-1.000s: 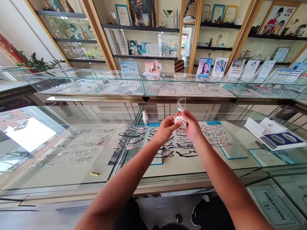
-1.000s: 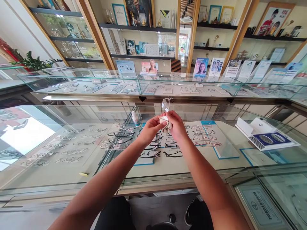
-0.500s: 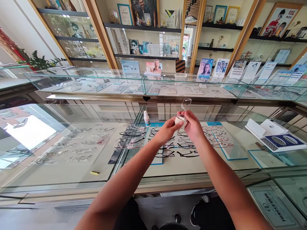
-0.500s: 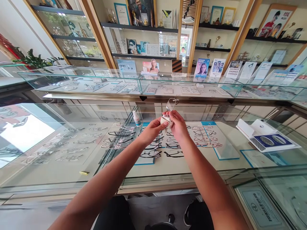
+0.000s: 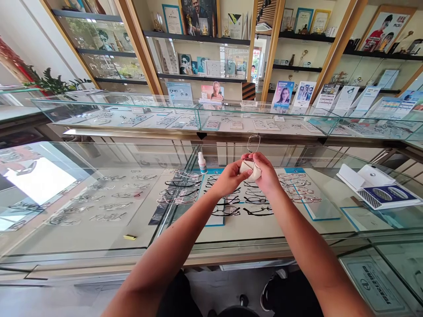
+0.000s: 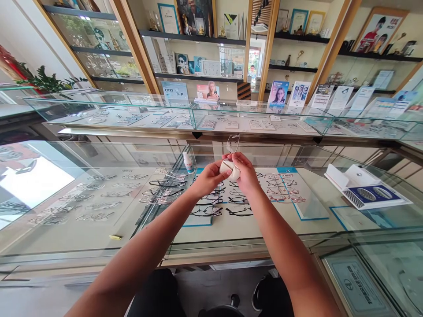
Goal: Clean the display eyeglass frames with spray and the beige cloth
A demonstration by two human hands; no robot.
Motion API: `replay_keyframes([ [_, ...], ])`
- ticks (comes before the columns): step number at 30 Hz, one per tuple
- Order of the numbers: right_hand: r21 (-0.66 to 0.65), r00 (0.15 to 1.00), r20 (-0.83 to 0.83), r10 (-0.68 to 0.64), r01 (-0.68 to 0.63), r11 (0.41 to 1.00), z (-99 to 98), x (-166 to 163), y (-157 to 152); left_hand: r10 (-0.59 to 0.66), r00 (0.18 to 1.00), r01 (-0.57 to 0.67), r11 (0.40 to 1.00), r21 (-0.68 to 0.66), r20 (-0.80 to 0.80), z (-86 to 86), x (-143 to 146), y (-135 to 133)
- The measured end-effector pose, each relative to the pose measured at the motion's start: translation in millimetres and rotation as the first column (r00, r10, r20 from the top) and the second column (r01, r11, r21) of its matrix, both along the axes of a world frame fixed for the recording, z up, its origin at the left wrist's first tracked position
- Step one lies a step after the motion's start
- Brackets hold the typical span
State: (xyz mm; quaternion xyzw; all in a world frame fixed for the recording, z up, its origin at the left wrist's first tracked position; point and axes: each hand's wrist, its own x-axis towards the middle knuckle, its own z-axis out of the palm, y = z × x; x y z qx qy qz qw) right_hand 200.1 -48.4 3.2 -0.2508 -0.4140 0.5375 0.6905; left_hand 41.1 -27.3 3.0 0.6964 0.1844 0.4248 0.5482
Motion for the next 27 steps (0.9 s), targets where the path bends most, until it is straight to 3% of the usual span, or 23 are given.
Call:
replay_keyframes([
  [27,0.002,0.996,0.062,0.07,-0.07,0.998,9.4,-11,-13,0.164,0.978,-0.156,0.985,-0.069,0.133,-2.4,9,-7],
])
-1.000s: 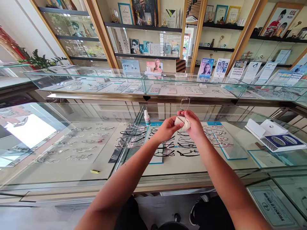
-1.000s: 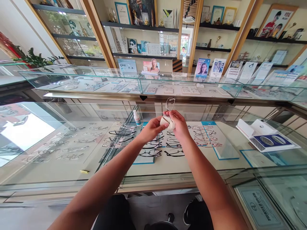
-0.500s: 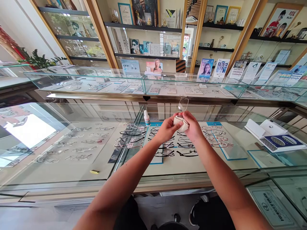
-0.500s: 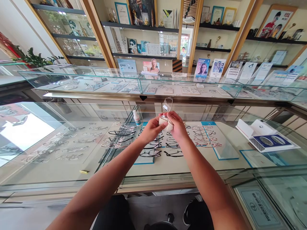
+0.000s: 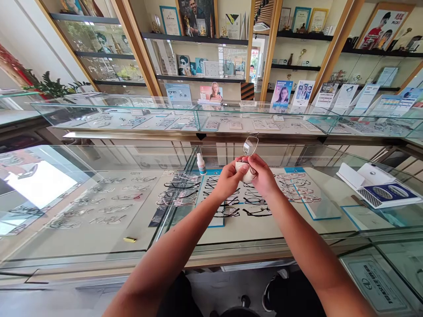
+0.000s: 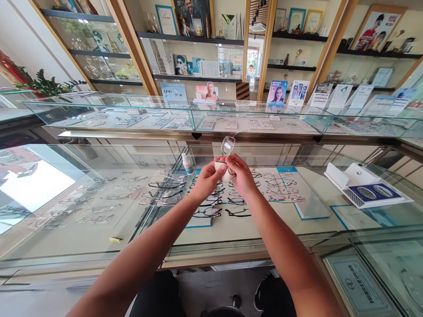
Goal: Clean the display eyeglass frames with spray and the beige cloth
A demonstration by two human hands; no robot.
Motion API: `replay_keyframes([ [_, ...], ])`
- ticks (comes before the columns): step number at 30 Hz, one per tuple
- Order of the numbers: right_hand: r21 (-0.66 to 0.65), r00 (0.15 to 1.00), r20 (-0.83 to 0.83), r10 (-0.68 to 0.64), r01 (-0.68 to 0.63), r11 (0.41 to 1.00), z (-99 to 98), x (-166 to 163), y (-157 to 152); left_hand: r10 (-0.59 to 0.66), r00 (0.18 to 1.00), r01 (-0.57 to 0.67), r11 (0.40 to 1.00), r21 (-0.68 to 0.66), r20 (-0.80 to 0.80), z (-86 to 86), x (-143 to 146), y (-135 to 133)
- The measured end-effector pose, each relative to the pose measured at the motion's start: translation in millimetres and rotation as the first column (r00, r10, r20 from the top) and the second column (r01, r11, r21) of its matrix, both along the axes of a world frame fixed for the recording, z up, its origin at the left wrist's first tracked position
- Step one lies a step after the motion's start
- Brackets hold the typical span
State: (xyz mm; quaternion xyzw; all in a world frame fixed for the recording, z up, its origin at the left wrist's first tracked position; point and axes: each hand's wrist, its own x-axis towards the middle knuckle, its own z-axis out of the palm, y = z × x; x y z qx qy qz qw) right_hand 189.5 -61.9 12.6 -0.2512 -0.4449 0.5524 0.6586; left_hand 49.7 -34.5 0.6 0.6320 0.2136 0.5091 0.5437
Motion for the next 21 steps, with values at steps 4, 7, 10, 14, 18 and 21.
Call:
replay_keyframes([
  [4,0.012,1.0,0.02,-0.002,0.002,1.0,1.4,-0.9,-2.5,0.043,0.999,-0.043,0.999,-0.024,0.001,-3.2,1.4,-0.5],
  [7,0.013,1.0,0.025,0.003,-0.003,1.0,3.2,-1.5,-4.3,0.057,0.998,-0.056,0.998,-0.032,0.014,-3.3,2.4,-2.4],
  [10,0.016,1.0,0.024,0.0,0.0,1.0,4.0,-1.9,-4.8,0.049,0.998,-0.048,0.998,-0.041,0.026,-1.6,3.1,-4.9],
  [14,0.026,1.0,0.016,0.006,-0.006,1.0,2.9,-2.5,-3.9,0.058,0.998,-0.057,0.997,-0.049,0.026,1.4,3.3,-7.6],
  [18,0.026,1.0,0.0,0.02,-0.02,0.999,1.3,-3.0,-3.1,0.087,0.996,-0.085,0.996,-0.04,0.033,2.3,3.9,-9.0],
  [21,0.01,1.0,-0.013,0.025,-0.025,1.0,-0.5,-2.6,-1.5,0.1,0.994,-0.098,0.994,-0.038,0.052,0.0,5.0,-7.8],
])
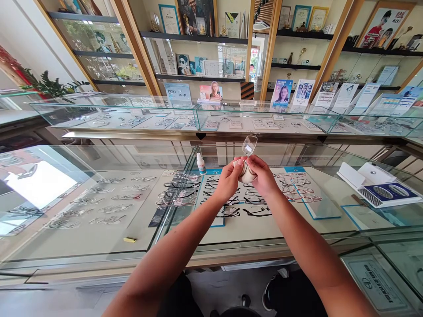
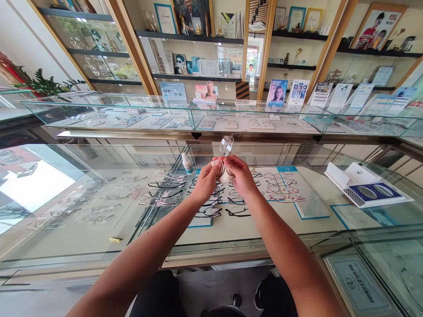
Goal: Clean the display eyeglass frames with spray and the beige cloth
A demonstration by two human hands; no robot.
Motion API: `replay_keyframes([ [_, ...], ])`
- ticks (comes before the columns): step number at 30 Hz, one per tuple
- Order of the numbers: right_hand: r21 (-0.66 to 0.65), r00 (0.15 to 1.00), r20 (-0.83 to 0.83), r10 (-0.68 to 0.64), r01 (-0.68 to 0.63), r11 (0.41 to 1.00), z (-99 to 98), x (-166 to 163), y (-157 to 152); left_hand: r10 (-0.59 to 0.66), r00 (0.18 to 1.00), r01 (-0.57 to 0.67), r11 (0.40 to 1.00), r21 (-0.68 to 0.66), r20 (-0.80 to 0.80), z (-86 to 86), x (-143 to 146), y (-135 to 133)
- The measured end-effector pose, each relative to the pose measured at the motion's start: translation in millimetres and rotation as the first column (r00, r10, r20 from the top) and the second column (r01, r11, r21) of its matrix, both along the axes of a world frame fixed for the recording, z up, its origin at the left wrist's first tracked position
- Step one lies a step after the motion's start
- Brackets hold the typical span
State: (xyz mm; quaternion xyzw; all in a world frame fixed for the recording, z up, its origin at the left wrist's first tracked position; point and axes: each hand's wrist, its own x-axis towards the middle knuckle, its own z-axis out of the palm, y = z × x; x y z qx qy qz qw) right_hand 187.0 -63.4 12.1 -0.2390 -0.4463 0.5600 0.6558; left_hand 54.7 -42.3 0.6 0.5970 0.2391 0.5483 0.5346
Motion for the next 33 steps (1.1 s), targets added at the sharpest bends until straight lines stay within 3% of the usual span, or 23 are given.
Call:
replay_keyframes([
  [9,-0.047,0.998,-0.05,-0.039,0.036,0.998,-7.7,9,11,-0.157,0.988,0.157,0.983,-0.095,0.007,-8.6,-3,13],
  [24,-0.08,0.989,-0.145,-0.008,-0.004,0.997,-14.9,21,21,-0.379,0.924,0.379,0.925,-0.011,-0.046,2.4,-11,12],
  [28,-0.082,0.989,-0.149,-0.002,-0.01,0.997,-15.7,21,22,-0.39,0.92,0.39,0.921,-0.009,-0.033,4.4,-10,11],
  [33,-0.098,0.989,-0.144,0.009,-0.023,0.995,-16.2,18,21,-0.32,0.946,0.32,0.947,-0.014,-0.041,3.6,-8,9],
])
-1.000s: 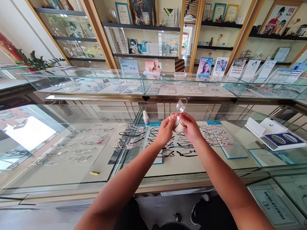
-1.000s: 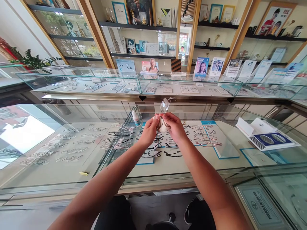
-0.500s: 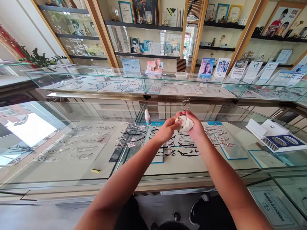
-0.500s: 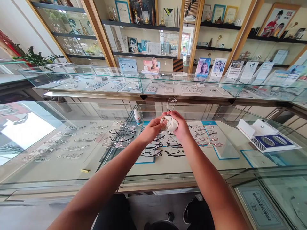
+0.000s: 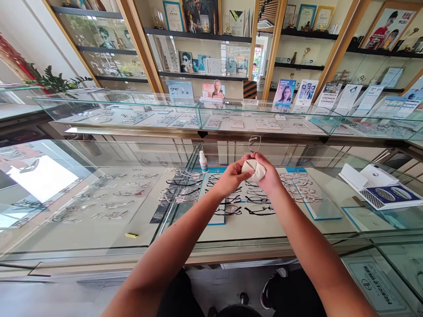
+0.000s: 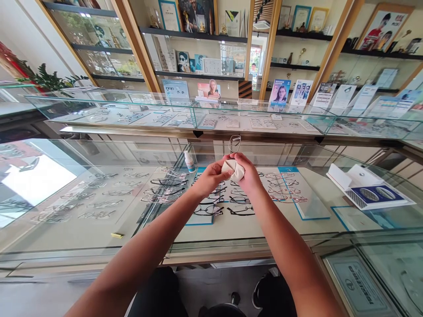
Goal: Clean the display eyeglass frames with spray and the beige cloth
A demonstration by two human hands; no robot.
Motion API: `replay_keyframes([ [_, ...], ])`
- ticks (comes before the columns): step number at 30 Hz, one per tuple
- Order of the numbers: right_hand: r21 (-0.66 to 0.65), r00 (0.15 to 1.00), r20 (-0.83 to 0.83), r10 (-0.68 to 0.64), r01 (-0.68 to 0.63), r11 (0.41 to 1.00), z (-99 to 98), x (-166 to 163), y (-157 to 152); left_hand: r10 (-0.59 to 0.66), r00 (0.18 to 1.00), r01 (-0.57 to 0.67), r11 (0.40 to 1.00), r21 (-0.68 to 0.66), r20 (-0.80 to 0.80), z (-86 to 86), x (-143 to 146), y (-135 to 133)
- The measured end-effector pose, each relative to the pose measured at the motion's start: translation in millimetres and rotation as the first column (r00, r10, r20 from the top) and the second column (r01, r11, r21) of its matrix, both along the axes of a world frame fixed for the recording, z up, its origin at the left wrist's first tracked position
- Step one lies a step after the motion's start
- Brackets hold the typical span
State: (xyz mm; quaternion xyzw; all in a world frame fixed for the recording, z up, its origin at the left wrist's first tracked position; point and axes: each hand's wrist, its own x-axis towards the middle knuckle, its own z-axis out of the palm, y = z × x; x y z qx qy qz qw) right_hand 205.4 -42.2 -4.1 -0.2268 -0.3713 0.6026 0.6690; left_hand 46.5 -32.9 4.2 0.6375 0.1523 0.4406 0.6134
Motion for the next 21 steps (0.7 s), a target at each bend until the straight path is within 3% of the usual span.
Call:
replay_keyframes([
  [9,0.021,0.998,0.04,-0.058,0.057,0.998,1.9,-8,-5,0.116,0.993,-0.116,0.993,0.019,-0.006,-5.4,5,2],
  [17,0.096,0.98,0.151,-0.128,0.114,0.989,8.2,-19,-15,0.211,0.977,-0.207,0.973,-0.099,0.038,-11.0,9,2],
  [21,0.119,0.972,0.169,-0.164,0.145,0.982,9.0,-21,-17,0.232,0.972,-0.228,0.97,-0.079,0.044,-12.4,9,2],
])
